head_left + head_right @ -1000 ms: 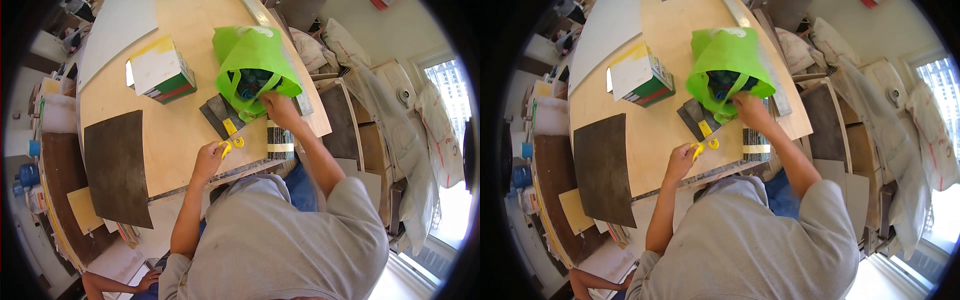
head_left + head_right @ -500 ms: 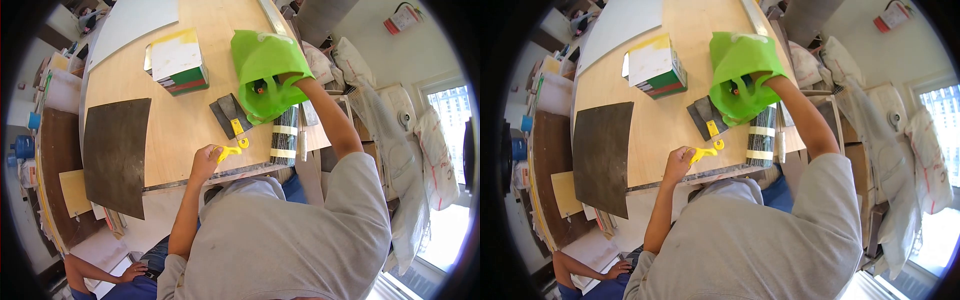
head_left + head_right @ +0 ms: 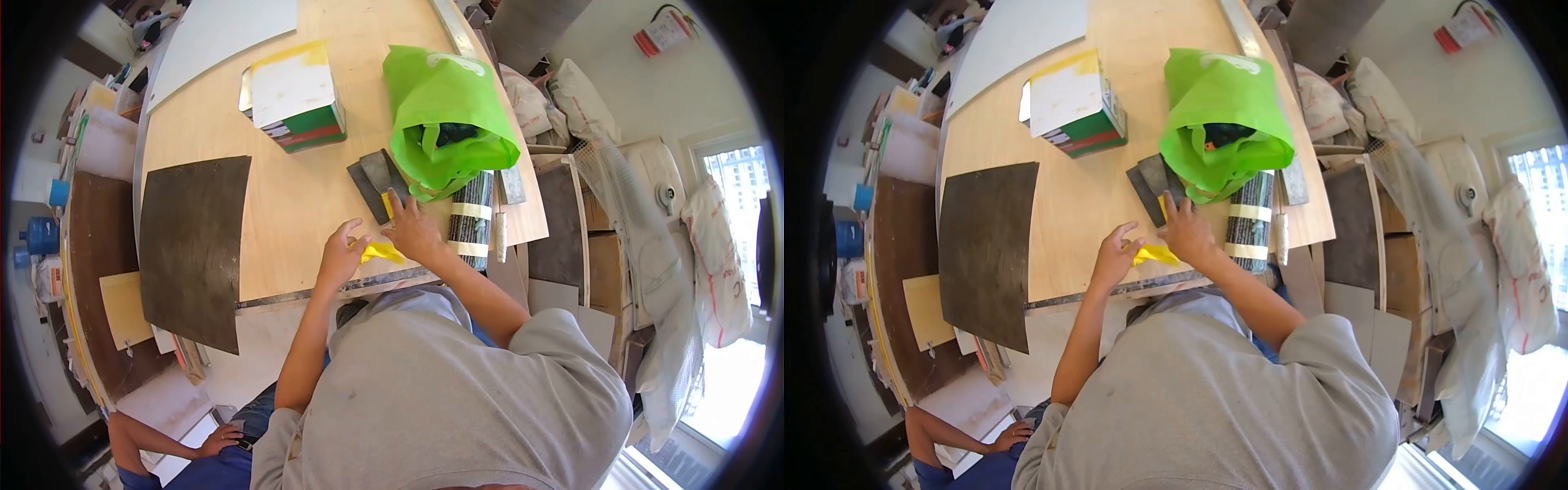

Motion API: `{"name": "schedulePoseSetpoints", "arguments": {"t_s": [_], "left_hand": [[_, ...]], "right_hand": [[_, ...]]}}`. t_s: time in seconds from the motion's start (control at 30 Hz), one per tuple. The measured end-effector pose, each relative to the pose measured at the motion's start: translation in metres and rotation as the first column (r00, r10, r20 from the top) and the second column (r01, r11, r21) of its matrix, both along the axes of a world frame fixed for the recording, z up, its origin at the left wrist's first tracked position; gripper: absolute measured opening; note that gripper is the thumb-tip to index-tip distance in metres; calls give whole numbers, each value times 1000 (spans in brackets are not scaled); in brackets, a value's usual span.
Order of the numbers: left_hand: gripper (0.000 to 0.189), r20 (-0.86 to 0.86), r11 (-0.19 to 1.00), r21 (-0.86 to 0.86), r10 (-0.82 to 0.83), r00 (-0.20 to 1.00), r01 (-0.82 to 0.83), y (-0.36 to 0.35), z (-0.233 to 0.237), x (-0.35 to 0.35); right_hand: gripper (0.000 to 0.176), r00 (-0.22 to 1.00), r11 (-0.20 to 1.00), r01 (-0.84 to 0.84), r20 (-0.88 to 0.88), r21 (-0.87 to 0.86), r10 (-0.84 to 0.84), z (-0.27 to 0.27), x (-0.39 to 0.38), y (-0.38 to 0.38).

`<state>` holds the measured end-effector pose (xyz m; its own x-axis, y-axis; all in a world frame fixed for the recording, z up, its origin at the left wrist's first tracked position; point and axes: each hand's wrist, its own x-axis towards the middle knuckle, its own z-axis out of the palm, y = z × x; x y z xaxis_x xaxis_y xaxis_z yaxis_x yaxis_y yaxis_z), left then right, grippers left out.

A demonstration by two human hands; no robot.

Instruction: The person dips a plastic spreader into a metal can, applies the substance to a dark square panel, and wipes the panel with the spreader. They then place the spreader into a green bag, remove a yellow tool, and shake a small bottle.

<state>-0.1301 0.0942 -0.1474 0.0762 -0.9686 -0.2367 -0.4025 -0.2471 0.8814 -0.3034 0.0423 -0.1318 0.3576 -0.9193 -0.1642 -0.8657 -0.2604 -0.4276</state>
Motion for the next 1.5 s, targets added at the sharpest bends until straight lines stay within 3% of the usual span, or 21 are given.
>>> {"name": "schedulePoseSetpoints", "arguments": {"t_s": [0.07,0.17,0.27,0.37,0.5,0.53,0.57,0.63,0.73,0.83,0.87,0.97,1.03,1.07,1.13,1.17,1.23,1.3,1.4,1.43,1.5], "left_hand": [[48,237,993,-101,-38,971,64,-14,-21,-4],[47,323,998,46,19,946,-36,-38,-17,-20],[49,351,996,84,-25,936,-4,-56,-8,-28],[42,232,992,-121,-1,973,30,-58,-32,-26],[34,33,986,124,111,993,-115,-42,-40,-15],[33,-45,974,173,153,987,-143,-32,-36,-10],[32,-120,960,224,197,973,-167,-23,-30,-7],[29,-55,944,301,158,986,-134,-1,-11,-9],[28,-127,950,301,122,984,-79,27,-11,-10],[31,-144,951,301,-32,989,75,35,6,-19],[37,-103,949,275,-129,986,153,29,9,-16],[51,325,945,294,-243,914,146,-18,38,-12],[67,385,991,-90,-54,921,95,-53,29,-20],[74,383,994,-54,-63,922,90,-74,38,-28],[68,561,989,-128,5,828,80,-111,52,-51],[61,539,995,-67,-28,842,75,-127,63,-59],[50,534,996,-7,-74,842,93,-146,76,-60],[43,573,990,0,-117,811,143,-154,81,-61],[43,585,986,-21,-125,802,168,-153,87,-62],[45,584,985,-26,-125,802,172,-154,87,-63],[51,554,992,-16,-96,827,126,-157,83,-63]], "right_hand": [[62,1000,999,18,-7,37,-18,-19,0,-8],[60,945,1000,-14,326,-9,16,-29,-23,-12],[60,950,1000,13,312,-13,-9,-12,-32,-17],[57,993,956,64,110,-287,-33,-46,-11,-23],[62,944,983,180,276,31,-181,-39,-7,-22],[77,930,971,233,278,57,-239,-42,-10,-15],[77,882,936,204,361,288,-303,-43,-16,-12],[78,750,737,36,469,675,-466,-45,-29,-2],[79,609,653,37,501,757,-615,-61,-30,33],[91,484,687,39,587,726,-648,-34,-40,51],[92,634,751,125,530,648,-563,-35,-49,52],[91,633,768,154,535,621,-559,3,-79,54],[91,568,794,145,607,591,-556,-8,-106,47],[88,594,770,183,556,611,-582,4,-119,37],[85,577,748,227,533,623,-619,55,-135,12],[85,534,746,231,560,625,-634,74,-140,0],[80,546,858,382,665,343,-509,46,-164,-32],[72,478,896,345,769,279,-424,88,-160,-51],[72,732,863,458,641,-214,-230,80,-159,-71],[75,791,865,431,569,-257,-225,81,-153,-69],[79,851,946,323,436,4,-292,87,-145,-69]]}}
